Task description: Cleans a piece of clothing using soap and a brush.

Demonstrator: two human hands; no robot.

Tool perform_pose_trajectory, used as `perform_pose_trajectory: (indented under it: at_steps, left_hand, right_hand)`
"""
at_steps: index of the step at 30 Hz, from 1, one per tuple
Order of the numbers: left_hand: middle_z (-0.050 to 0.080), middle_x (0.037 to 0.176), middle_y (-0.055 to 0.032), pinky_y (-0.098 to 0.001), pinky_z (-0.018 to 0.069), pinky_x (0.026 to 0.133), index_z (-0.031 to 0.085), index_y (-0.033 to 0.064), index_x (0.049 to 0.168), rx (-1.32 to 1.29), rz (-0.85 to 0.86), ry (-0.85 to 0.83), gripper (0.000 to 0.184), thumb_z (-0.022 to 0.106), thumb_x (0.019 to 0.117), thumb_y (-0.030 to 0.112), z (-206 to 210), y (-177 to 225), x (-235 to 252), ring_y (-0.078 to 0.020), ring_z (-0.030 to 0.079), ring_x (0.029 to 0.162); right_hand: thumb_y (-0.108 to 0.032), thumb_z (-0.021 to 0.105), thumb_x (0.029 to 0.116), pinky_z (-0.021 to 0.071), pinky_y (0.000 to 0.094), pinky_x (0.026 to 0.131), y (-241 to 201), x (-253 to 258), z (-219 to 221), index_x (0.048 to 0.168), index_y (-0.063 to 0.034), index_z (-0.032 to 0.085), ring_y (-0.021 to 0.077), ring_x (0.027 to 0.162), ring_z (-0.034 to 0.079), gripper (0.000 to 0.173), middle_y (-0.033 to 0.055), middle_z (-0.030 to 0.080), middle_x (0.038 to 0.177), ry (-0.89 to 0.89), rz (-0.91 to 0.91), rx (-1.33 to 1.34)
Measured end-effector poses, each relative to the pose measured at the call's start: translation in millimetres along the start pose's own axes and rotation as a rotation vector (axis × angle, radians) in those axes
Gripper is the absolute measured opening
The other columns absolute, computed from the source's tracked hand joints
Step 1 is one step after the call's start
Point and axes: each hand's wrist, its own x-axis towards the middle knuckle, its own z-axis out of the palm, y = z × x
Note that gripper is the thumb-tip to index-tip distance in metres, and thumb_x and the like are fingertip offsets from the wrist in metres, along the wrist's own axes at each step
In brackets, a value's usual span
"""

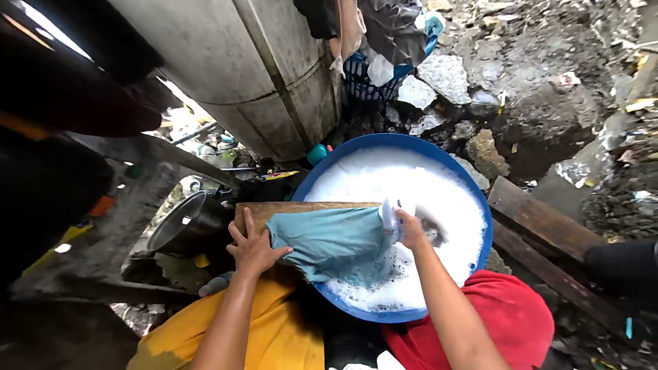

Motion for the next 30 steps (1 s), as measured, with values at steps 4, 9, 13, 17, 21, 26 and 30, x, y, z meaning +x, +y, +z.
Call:
perform_pose_trajectory:
  at_steps: [4,9,13,17,21,26,30]
  left_hand:
    - [-0.022,0.170,-0.0155,-0.0786,0.0195,0.109,0.050,0.0092,0.151,0.021,-0.009,-0.027,0.094,0.079,0.0797,0.063,-2.4,1.6,1.2,-0.0538,-0.008,0.153]
    - [-0.020,0.171,-0.0108,-0.0765,0.0194,0.111,0.049,0.0118,0.151,-0.004,-0.017,-0.055,0.086,0.082,0.0821,0.050,-4.4,-1.4,2.0,-0.0512,-0.006,0.154]
    - [-0.021,0.170,-0.0146,-0.0776,0.0220,0.109,0.060,0.0078,0.141,-0.011,-0.009,-0.044,0.089,0.084,0.0746,0.062,0.3,-1.2,3.8,-0.0535,-0.008,0.153]
    - [-0.022,0.170,-0.0138,-0.0779,0.0223,0.108,0.063,0.0082,0.139,-0.034,-0.007,-0.024,0.089,0.086,0.0719,0.062,3.7,-1.4,4.5,-0.0553,-0.006,0.152]
    - [-0.023,0.170,-0.0116,-0.0762,0.0281,0.106,0.063,0.0081,0.138,-0.021,-0.029,-0.056,0.081,0.087,0.0760,0.055,-0.1,-0.4,4.6,-0.0544,-0.005,0.153]
    - [-0.022,0.171,-0.0100,-0.0769,0.0272,0.105,0.063,0.0114,0.140,-0.039,-0.018,-0.033,0.085,0.087,0.0734,0.059,3.0,-2.7,7.2,-0.0536,-0.006,0.153]
    - [-0.025,0.170,-0.0098,-0.0776,0.0258,0.105,0.065,0.0086,0.136,-0.024,-0.026,-0.049,0.086,0.087,0.0719,0.061,4.2,-1.9,6.3,-0.0539,-0.008,0.153]
  right_hand:
    - [-0.023,0.073,0.0965,0.0577,0.0492,0.084,-3.2,-32.2,105.8,0.138,0.0068,0.050,0.0312,0.091,0.068,0.056,0.0244,0.068,0.108,-0.063,-0.165,-0.362]
    - [-0.039,0.077,0.0902,0.0524,0.0570,0.100,27.4,-71.5,212.9,0.146,-0.0014,0.053,0.0399,0.124,0.061,0.072,0.0260,0.060,0.136,-0.329,-0.537,-1.001]
    - [-0.037,0.077,0.0910,0.0469,0.0642,0.105,35.4,-1.9,94.6,0.146,0.0051,0.049,0.0474,0.126,0.059,0.075,0.0317,0.059,0.138,0.119,-0.313,-1.041]
    - [-0.039,0.071,0.0967,0.0455,0.0623,0.107,22.5,32.0,33.2,0.156,0.0058,0.030,0.0492,0.130,0.055,0.085,0.0355,0.051,0.142,0.422,-0.034,-0.950]
    - [-0.034,0.077,0.0913,0.0550,0.0593,0.095,32.8,-48.6,186.2,0.137,0.0062,0.056,0.0431,0.112,0.067,0.064,0.0291,0.066,0.123,0.048,-0.426,-0.977]
    - [-0.040,0.078,0.0899,0.0514,0.0620,0.100,39.3,-34.3,152.4,0.142,0.0033,0.054,0.0447,0.121,0.063,0.072,0.0294,0.062,0.133,-0.037,-0.414,-1.046]
    - [-0.046,0.072,0.0944,0.0475,0.0649,0.103,32.9,34.1,39.1,0.155,0.0041,0.033,0.0496,0.125,0.059,0.087,0.0342,0.057,0.137,0.403,-0.081,-0.932]
